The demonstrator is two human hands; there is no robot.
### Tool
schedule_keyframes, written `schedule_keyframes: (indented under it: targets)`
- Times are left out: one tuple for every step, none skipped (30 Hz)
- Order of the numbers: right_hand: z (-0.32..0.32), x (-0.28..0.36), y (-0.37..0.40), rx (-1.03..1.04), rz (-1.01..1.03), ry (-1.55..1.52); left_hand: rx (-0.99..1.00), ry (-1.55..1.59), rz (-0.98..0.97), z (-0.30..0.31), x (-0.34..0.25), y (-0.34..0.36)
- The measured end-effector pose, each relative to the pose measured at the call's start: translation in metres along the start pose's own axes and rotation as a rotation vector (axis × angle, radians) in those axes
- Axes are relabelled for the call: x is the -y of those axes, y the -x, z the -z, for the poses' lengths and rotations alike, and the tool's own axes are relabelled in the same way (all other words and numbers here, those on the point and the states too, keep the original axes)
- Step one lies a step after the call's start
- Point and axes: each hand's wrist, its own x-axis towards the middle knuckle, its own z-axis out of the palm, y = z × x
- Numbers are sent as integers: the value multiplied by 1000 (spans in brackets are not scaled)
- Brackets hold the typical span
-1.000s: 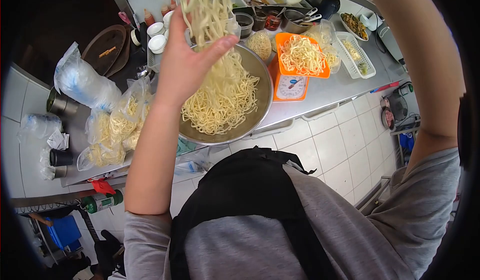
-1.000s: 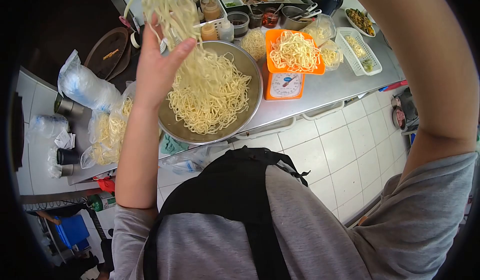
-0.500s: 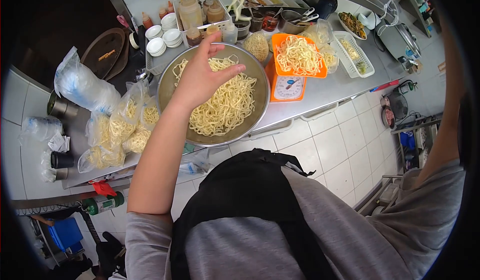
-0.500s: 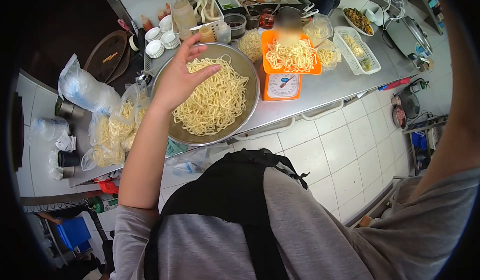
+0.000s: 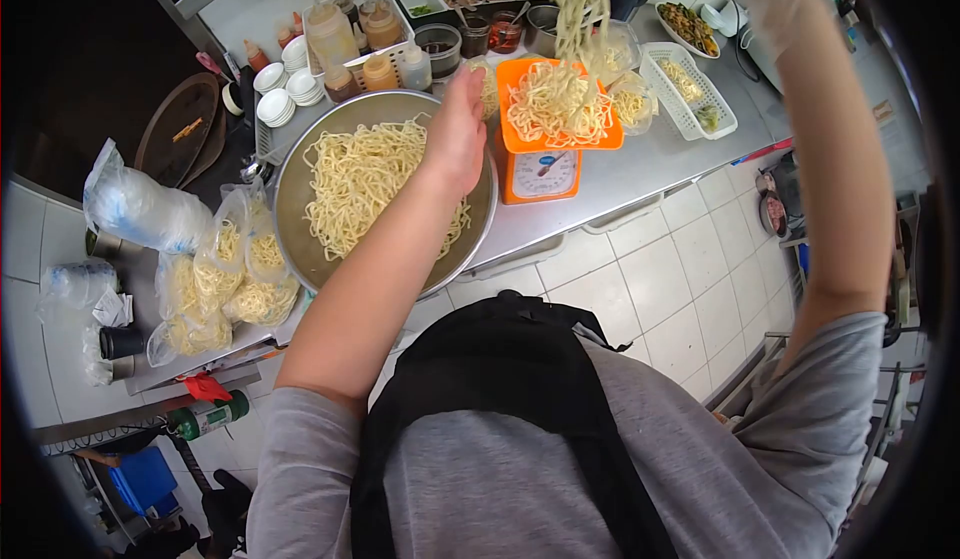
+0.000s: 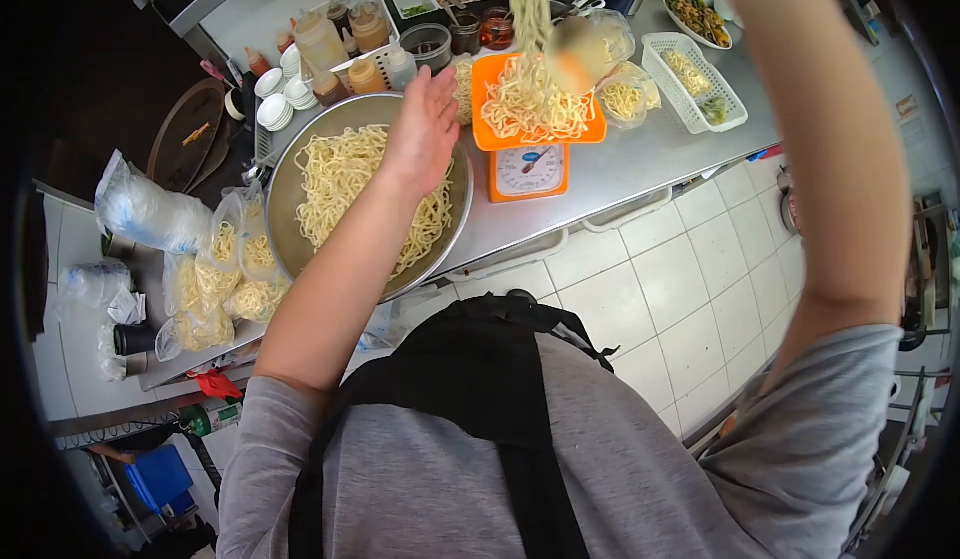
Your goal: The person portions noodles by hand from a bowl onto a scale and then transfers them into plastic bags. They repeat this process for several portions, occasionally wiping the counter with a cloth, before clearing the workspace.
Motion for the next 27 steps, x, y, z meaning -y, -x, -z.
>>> schedule_keyframes:
  targets:
    - [4, -23, -3, 18, -12, -90, -13, -69, -15, -4, 2, -10]
    - [1, -41, -2, -29, -37, -183, -26, -104, -31, -9, 2, -17]
    - [17, -69, -22, -93, -38, -108, -29, -102, -30, -12, 2, -26]
    - [37, -106, -35, -54, -29, -136, -27, -115, -56, -15, 3, -35]
    - [51, -130, -42, -15, -22, -163, -25, -128, -82, -18, 5, -42]
    - [48, -134, -28, 47, -38, 73, -5, -84, -101, -23, 4, -46]
    - [67, -160, -28, 38, -85, 59, -11, -83, -93, -23, 7, -53]
    - [66, -170, -24, 81, -106, 215, -42, -172, -139, -23, 9, -61]
    - [65, -179, -21, 126, -125, 371, -72, -263, -184, -22, 12, -68]
    - [62, -183, -23, 130, -133, 365, -115, -377, -247, -24, 14, -70]
    - [60, -186, -26, 179, -8, 797, -119, -379, -239, -26, 16, -70]
    - [56, -190, -28, 227, 127, 1224, -93, -468, -284, -26, 17, -71]
    - [55, -199, -31, 233, 118, 1215, -64, -556, -327, -28, 18, -69]
    - [53, -209, -34, 310, 289, 1322, -73, -653, -366, -29, 19, -67]
    - [52, -218, -37, 385, 466, 1421, -74, -657, -353, -29, 20, -64]
    - [48, -214, -35, 461, 409, 1469, -83, -736, -402, -28, 22, -62]
    - [41, -208, -35, 462, 402, 1460, -89, -815, -453, -28, 21, -58]
    - [34, -200, -34, 528, 316, 1529, -95, -845, -444, -28, 20, -53]
    - [33, -200, -34, 595, 228, 1594, -93, -851, -435, -23, 23, -55]
    - [36, -201, -37, 690, 331, 1697, -101, -864, -551, -18, 26, -58]
    - [39, -201, -39, 779, 450, 1790, -109, -874, -669, -14, 28, -61]
    - [38, -187, -38, 770, 389, 1743, -138, -921, -788, -17, 25, -55]
    - [38, -172, -37, 760, 331, 1697, -136, -924, -784, -21, 22, -46]
    - [38, -165, -37, 751, 275, 1651, -184, -1080, -981, -25, 19, -33]
    - [43, -169, -42, 749, 276, 1649, -233, -1232, -1181, -28, 19, -19]
    - [49, -175, -53, 736, 332, 1565, -218, -1311, -1262, -26, 24, -4]
    - [53, -181, -59, 722, 386, 1480, -248, -1333, -972, -28, 36, 20]
